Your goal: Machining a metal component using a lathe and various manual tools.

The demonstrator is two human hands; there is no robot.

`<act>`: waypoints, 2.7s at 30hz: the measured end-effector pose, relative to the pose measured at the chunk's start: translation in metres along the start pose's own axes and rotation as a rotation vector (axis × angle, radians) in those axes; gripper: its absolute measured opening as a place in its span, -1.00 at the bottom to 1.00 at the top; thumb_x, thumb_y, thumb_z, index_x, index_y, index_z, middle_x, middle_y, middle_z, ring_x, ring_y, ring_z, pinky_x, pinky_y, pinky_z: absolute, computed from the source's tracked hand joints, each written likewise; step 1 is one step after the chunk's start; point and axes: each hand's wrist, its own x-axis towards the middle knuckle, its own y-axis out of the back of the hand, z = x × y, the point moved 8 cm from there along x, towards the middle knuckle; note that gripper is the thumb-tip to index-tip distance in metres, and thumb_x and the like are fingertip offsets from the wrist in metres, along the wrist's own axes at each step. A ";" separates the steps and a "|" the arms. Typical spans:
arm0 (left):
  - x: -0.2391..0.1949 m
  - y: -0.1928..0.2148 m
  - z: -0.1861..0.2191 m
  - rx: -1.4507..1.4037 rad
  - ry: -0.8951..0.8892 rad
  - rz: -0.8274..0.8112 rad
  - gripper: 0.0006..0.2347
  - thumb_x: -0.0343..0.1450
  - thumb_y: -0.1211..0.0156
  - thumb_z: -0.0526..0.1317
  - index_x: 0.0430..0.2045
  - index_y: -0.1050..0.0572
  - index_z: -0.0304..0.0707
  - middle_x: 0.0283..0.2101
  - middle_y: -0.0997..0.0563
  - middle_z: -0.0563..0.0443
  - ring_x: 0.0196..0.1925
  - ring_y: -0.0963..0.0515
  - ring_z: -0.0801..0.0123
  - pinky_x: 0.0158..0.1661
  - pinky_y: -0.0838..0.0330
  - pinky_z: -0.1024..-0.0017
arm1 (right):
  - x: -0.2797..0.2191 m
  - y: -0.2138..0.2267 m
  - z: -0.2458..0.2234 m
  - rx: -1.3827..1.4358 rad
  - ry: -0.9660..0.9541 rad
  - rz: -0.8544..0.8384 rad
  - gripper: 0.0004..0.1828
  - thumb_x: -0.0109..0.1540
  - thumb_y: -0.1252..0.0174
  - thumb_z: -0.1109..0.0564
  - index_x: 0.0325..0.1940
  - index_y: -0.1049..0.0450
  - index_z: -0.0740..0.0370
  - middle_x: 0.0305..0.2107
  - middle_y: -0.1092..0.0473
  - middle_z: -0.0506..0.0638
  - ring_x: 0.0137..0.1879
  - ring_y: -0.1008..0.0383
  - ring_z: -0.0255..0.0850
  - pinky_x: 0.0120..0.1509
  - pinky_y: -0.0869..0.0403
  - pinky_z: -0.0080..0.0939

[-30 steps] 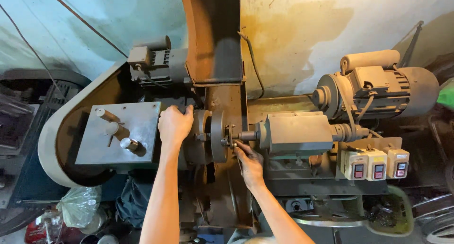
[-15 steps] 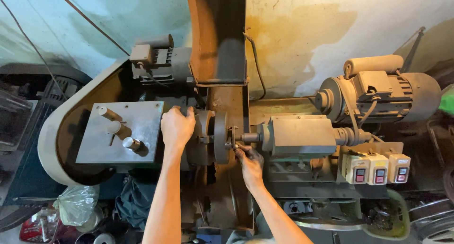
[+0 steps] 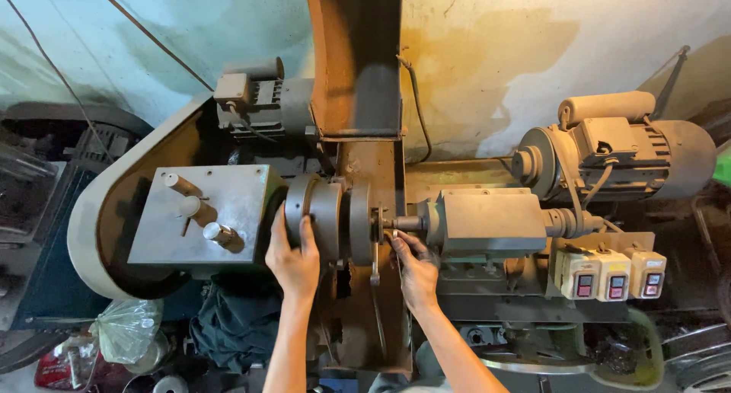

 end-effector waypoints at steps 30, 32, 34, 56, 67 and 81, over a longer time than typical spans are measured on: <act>0.030 -0.019 -0.005 0.046 0.150 -0.215 -0.62 0.52 -0.23 -0.07 0.03 -0.53 -0.49 -0.20 -0.65 -0.47 -0.19 -0.66 -0.31 -0.19 -0.55 0.00 | 0.002 0.005 0.035 -0.183 -0.015 -0.063 -0.93 0.29 -0.28 0.24 -0.27 -0.61 0.31 -0.60 -0.39 0.04 -0.58 -0.27 -0.30 -0.55 -0.27 -0.41; 0.029 -0.017 -0.003 0.029 0.124 -0.202 -0.63 0.51 -0.21 -0.08 0.03 -0.51 -0.49 -0.17 -0.65 -0.47 -0.20 -0.65 -0.33 -0.21 -0.54 -0.05 | 0.001 0.004 0.033 -0.108 -0.006 -0.084 -0.94 0.27 -0.31 0.26 -0.23 -0.61 0.34 -0.61 -0.37 0.08 -0.63 -0.27 -0.27 -0.60 -0.28 -0.35; 0.022 -0.014 -0.002 0.028 0.084 -0.161 -0.65 0.52 -0.22 -0.11 0.04 -0.52 -0.46 -0.15 -0.65 -0.42 -0.19 -0.66 -0.28 -0.21 -0.56 0.01 | 0.002 0.012 0.028 -0.083 0.009 -0.063 -0.93 0.27 -0.30 0.26 -0.20 -0.61 0.35 -0.60 -0.40 0.10 -0.60 -0.31 -0.26 -0.58 -0.29 -0.34; 0.029 -0.017 0.001 -0.003 0.123 -0.265 -0.61 0.51 -0.22 -0.20 0.07 -0.44 -0.68 -0.02 -0.57 -0.61 -0.05 -0.60 -0.44 -0.10 -0.52 -0.14 | 0.003 -0.004 0.016 -0.166 -0.054 -0.035 -0.83 0.21 -0.39 0.21 -0.24 -0.65 0.42 -0.57 -0.48 0.19 -0.59 -0.46 -0.15 -0.55 -0.49 -0.20; 0.009 -0.008 -0.002 -0.057 0.020 -0.086 -0.66 0.53 -0.22 -0.18 0.10 -0.47 -0.49 -0.04 -0.62 -0.40 -0.06 -0.64 -0.27 -0.11 -0.56 0.05 | -0.003 -0.002 0.026 -0.156 -0.092 -0.001 -0.92 0.29 -0.23 0.28 -0.17 -0.58 0.37 -0.64 -0.29 0.05 -0.61 -0.21 -0.31 -0.59 -0.19 -0.39; 0.066 -0.088 -0.044 0.390 0.356 -0.679 -0.58 0.43 -0.10 -0.01 -0.45 -0.61 -0.57 -0.34 -0.64 -0.50 -0.31 -0.61 -0.39 -0.22 -0.51 -0.05 | -0.051 0.092 0.191 -1.768 0.150 -0.780 -0.49 0.29 -0.20 -0.25 -0.25 -0.45 0.30 -0.37 -0.49 0.27 -0.33 -0.55 0.22 -0.25 -0.54 0.19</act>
